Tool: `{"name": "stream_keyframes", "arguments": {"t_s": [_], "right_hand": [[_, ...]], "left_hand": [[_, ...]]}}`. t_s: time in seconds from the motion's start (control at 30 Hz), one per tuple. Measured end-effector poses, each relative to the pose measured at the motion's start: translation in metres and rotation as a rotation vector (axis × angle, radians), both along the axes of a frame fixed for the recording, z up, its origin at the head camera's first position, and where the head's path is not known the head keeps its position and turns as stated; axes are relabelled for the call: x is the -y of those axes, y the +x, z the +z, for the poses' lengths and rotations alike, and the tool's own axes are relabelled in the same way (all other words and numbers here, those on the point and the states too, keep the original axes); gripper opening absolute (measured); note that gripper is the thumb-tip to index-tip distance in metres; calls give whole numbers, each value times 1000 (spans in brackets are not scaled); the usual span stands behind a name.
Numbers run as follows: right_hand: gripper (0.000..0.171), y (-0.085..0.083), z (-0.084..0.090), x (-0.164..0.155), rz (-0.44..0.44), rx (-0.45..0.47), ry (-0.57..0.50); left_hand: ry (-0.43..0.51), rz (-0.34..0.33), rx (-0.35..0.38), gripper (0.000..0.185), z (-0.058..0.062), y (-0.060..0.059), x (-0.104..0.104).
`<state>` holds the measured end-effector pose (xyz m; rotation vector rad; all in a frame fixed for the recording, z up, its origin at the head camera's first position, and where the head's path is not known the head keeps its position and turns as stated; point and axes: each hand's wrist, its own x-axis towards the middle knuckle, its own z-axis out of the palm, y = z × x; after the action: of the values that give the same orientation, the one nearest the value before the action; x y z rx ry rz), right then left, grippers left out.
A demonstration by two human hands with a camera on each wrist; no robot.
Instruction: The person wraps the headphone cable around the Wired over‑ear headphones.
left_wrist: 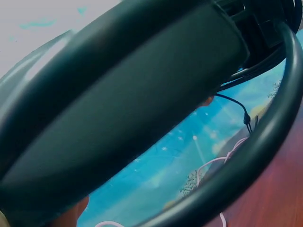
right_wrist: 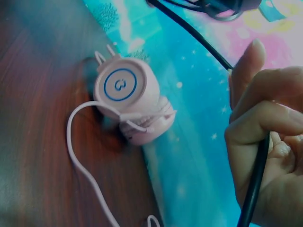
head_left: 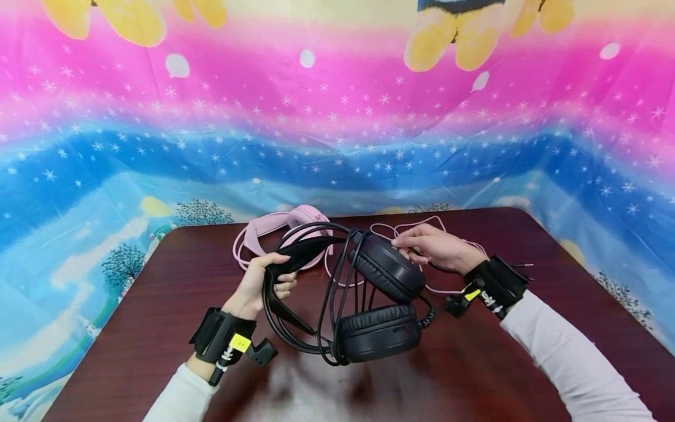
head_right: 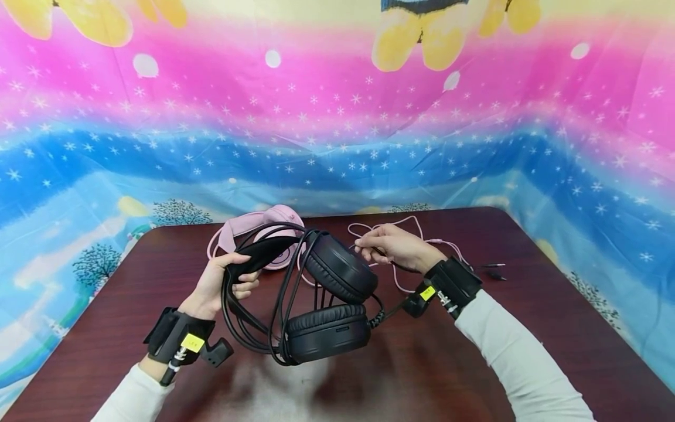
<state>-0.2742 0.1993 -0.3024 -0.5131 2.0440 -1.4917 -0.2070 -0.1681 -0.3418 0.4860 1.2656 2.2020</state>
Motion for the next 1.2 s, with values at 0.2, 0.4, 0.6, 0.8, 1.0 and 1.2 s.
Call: {"name": "stream_keyframes", "arguments": {"t_s": [0.2, 0.4, 0.6, 0.8, 1.0, 1.2], "right_hand": [[36, 2, 15, 10, 8, 18, -21], [36, 1, 23, 16, 75, 13, 4], [33, 2, 27, 20, 125, 18, -1], [33, 6, 33, 21, 113, 23, 11], [37, 9, 40, 22, 145, -29, 72], [36, 8, 49, 19, 200, -69, 157]], "left_hand": [[-9, -19, 6, 19, -1, -1, 0], [-35, -51, 14, 16, -2, -3, 1], [-81, -32, 48, 14, -3, -3, 2], [-109, -11, 68, 13, -3, -3, 2], [-149, 18, 83, 13, -1, -3, 2], [-168, 21, 79, 14, 1, -3, 4]]}}
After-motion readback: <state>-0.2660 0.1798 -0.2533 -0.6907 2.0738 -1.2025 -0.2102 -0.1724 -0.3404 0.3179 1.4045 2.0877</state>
